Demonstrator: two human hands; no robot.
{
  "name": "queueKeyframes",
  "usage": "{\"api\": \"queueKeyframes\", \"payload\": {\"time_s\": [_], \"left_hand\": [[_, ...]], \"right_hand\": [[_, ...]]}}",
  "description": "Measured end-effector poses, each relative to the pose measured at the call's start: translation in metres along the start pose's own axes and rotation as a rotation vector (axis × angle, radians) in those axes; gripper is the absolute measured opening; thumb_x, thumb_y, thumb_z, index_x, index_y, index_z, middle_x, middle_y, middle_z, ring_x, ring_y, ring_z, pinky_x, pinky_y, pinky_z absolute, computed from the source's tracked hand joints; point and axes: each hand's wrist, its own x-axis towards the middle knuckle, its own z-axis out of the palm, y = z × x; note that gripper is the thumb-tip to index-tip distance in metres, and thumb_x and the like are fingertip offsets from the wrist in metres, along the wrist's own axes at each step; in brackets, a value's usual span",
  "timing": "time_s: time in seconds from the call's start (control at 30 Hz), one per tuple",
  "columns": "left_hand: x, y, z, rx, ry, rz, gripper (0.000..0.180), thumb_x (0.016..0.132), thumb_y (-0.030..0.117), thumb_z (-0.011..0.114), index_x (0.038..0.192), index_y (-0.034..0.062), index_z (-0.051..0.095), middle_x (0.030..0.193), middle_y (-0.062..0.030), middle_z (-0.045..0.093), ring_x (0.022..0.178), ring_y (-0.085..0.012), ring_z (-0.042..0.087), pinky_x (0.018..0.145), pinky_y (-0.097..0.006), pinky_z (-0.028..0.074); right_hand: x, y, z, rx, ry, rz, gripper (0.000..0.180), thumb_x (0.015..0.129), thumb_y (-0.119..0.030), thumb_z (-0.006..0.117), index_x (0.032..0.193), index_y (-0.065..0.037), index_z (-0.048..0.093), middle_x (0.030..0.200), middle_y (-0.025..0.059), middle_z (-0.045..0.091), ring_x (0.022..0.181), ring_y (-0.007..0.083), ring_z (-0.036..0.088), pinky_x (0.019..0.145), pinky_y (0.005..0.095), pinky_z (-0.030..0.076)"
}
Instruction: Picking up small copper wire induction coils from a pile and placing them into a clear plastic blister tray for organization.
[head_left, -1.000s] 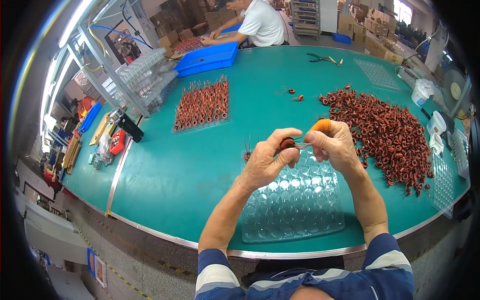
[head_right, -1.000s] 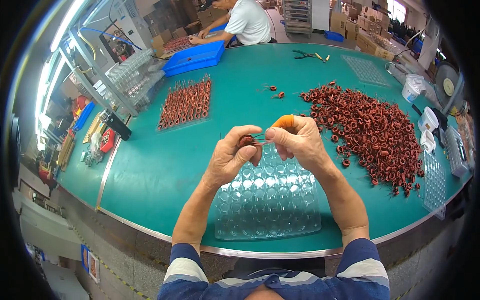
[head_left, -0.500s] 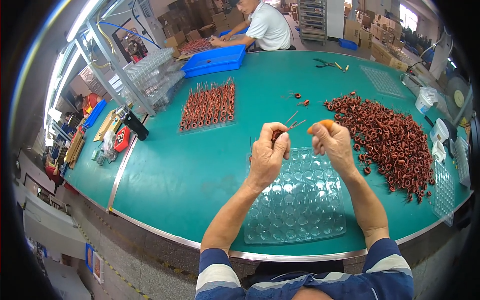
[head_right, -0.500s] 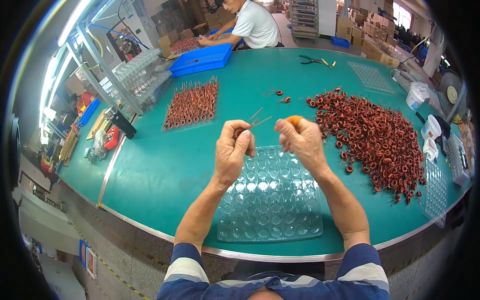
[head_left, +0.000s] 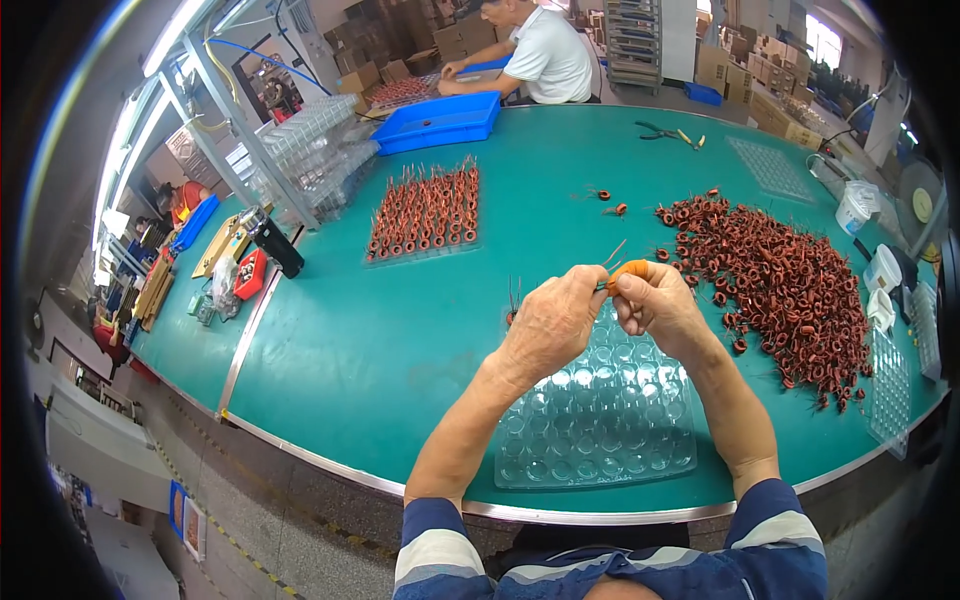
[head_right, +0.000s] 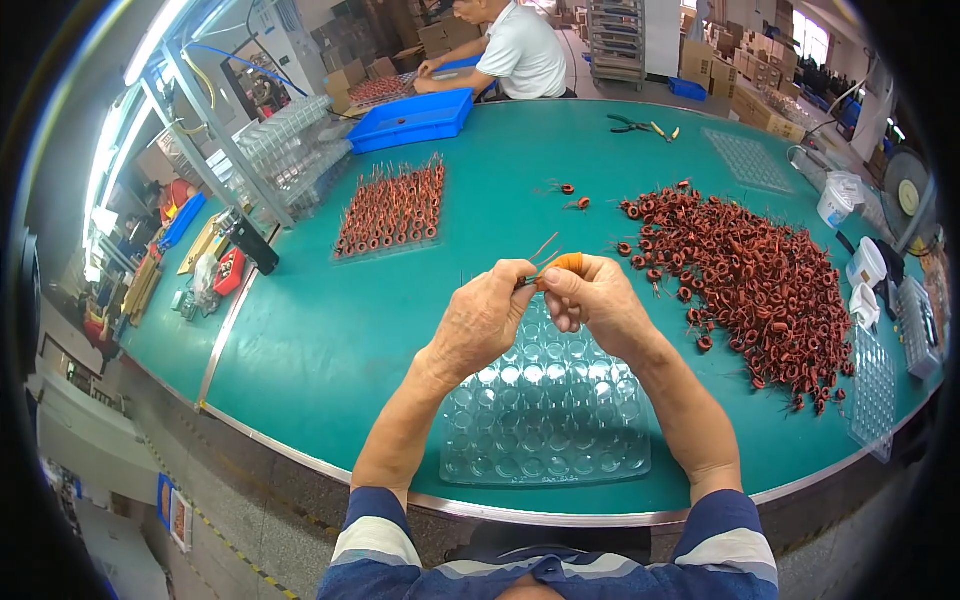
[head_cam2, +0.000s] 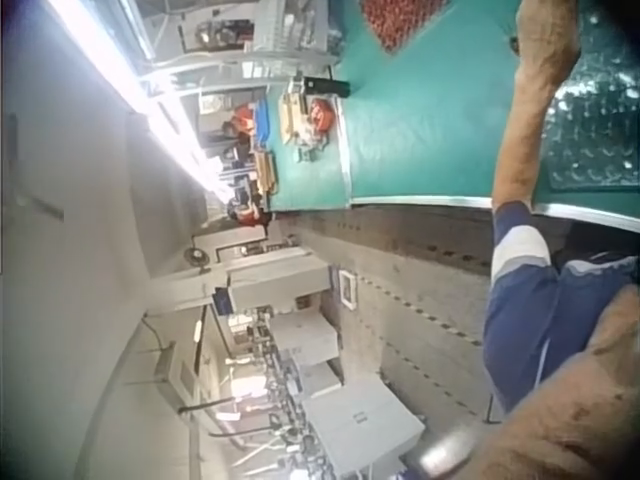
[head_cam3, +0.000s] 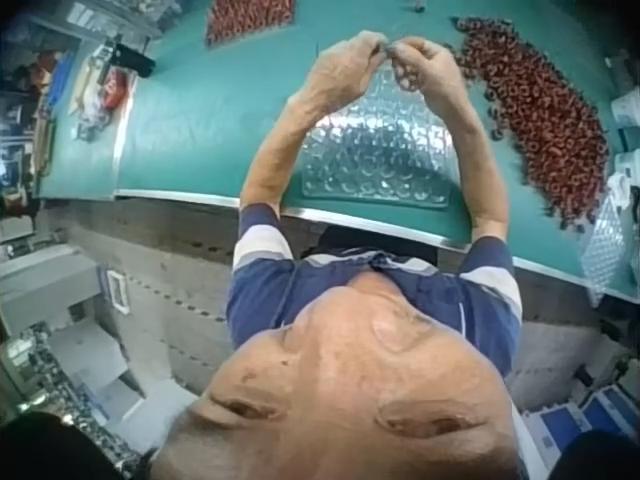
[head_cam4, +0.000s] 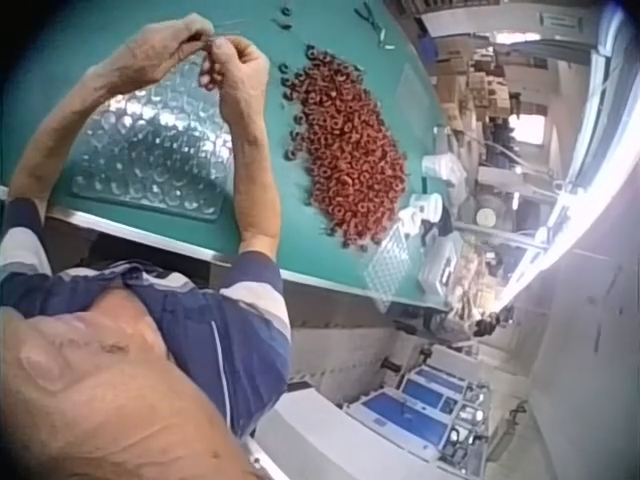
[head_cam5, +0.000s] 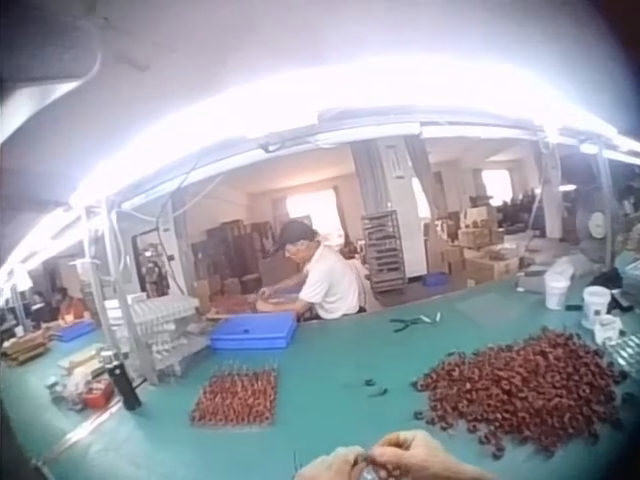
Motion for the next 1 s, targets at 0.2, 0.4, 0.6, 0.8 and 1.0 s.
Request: {"api": "queueKeyframes", "payload": {"time_s": [0.2, 0.4, 0.6, 0.8, 1.0], "left_hand": [[0.001, 0.007, -0.017, -0.270, -0.186, -0.094, 0.021, 0.092, 0.012, 0.058, 0.110, 0.0041, 0.050, 0.087, -0.0113, 0.058, 0.075, -0.0268, 0.058, 0.067, -0.037, 0.048], [0.004, 0.004, -0.024, -0.223, -0.360, -0.118, 0.026, 0.089, 0.013, 0.062, 0.109, 0.0042, 0.049, 0.095, -0.0146, 0.056, 0.083, -0.0330, 0.059, 0.073, -0.041, 0.048], [0.000, 0.000, -0.021, -0.116, -0.368, -0.009, 0.026, 0.081, 0.010, 0.069, 0.102, 0.0059, 0.054, 0.089, -0.0091, 0.056, 0.078, -0.0277, 0.060, 0.066, -0.037, 0.049], [-0.008, -0.012, -0.005, 0.236, -0.319, 0.172, 0.025, 0.081, 0.010, 0.069, 0.098, 0.0041, 0.052, 0.091, -0.0093, 0.054, 0.079, -0.0284, 0.061, 0.067, -0.040, 0.051], [-0.003, -0.014, 0.020, 0.052, -0.111, -0.059, 0.028, 0.081, 0.011, 0.071, 0.100, 0.0031, 0.053, 0.085, -0.0116, 0.058, 0.074, -0.0278, 0.062, 0.066, -0.039, 0.052]], "right_hand": [[0.000, -0.002, -0.005, -0.091, -0.003, 0.009, 0.023, 0.090, -0.027, 0.065, 0.086, -0.004, 0.063, 0.066, 0.0010, 0.059, 0.054, 0.0079, 0.055, 0.047, 0.0197, 0.040], [0.003, 0.001, -0.011, -0.131, -0.058, 0.025, 0.025, 0.089, -0.028, 0.066, 0.087, -0.004, 0.063, 0.067, 0.0012, 0.060, 0.055, 0.0083, 0.057, 0.049, 0.0209, 0.041], [0.003, -0.001, -0.016, -0.285, -0.093, 0.045, 0.027, 0.087, -0.029, 0.067, 0.083, -0.003, 0.063, 0.067, 0.0024, 0.061, 0.056, 0.0086, 0.058, 0.049, 0.0215, 0.043], [0.008, 0.007, -0.020, -0.370, -0.038, 0.062, 0.023, 0.086, -0.025, 0.066, 0.083, -0.002, 0.064, 0.065, 0.0022, 0.061, 0.055, 0.0084, 0.057, 0.048, 0.0217, 0.042], [0.005, 0.013, -0.002, -0.749, 0.350, -0.399, 0.015, 0.080, -0.012, 0.064, 0.075, 0.003, 0.064, 0.058, 0.0055, 0.061, 0.051, 0.0097, 0.056, 0.046, 0.0259, 0.042]]}}
